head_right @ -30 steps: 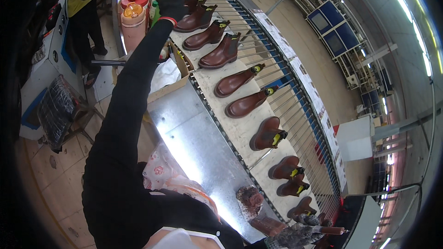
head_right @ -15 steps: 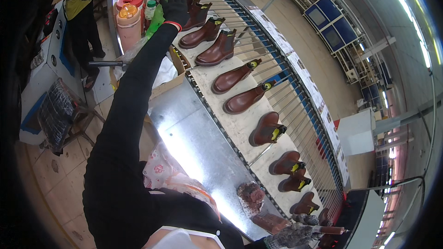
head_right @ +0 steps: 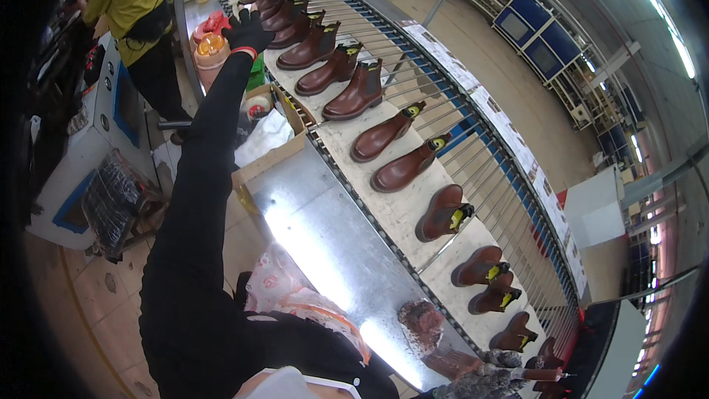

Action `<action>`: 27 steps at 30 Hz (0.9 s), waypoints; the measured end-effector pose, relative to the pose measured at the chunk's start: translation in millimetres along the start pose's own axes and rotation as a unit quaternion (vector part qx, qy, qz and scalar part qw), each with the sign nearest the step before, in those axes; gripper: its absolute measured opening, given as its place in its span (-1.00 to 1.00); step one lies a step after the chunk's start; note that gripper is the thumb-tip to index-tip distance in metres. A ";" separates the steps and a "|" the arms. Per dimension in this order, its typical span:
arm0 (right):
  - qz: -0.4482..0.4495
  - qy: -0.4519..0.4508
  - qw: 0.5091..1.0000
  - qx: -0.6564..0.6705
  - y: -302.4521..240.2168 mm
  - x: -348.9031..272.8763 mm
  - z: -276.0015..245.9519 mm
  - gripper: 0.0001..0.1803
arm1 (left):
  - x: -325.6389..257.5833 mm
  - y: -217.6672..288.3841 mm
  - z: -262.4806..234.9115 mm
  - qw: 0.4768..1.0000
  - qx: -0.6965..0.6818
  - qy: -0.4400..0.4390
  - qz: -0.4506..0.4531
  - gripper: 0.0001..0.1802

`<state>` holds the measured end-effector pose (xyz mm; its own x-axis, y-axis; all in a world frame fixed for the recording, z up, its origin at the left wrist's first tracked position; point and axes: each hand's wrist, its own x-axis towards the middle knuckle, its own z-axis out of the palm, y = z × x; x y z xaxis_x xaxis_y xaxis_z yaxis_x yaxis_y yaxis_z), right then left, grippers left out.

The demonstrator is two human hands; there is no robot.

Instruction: The recorder is polishing and finishing leather boots on a manufacturing line.

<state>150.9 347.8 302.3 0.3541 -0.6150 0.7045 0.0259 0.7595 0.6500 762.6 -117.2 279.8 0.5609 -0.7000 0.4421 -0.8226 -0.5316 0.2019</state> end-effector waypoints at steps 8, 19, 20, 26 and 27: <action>0.391 -0.144 0.595 0.687 -3.8 -32.7 4.1 -0.45 | -62.7 22.9 23.9 0.933 -0.145 0.282 0.169 -0.21; 0.137 -0.076 0.940 0.303 -5.1 -76.6 8.9 -0.27 | -416.1 104.6 104.4 0.895 -0.300 -0.100 0.315 -0.18; 0.109 -0.091 0.956 0.255 -4.1 -82.2 10.0 -0.22 | -438.0 106.3 104.3 0.893 -0.285 -0.133 0.323 -0.18; 0.285 -0.254 0.869 0.315 -9.4 -98.6 -2.2 -0.12 | -475.9 98.5 99.9 0.840 -0.285 -0.133 0.442 -0.35; 0.409 -0.279 0.766 0.409 -11.2 -97.7 -5.1 -0.11 | -475.0 99.0 99.5 0.838 -0.269 -0.153 0.450 -0.35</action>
<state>120.8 400.6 224.7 -0.5214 -0.1719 0.8358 -0.6677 0.6921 -0.2742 424.1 115.2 2.7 -0.3801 -0.8349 0.3980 -0.8022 0.5118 0.3075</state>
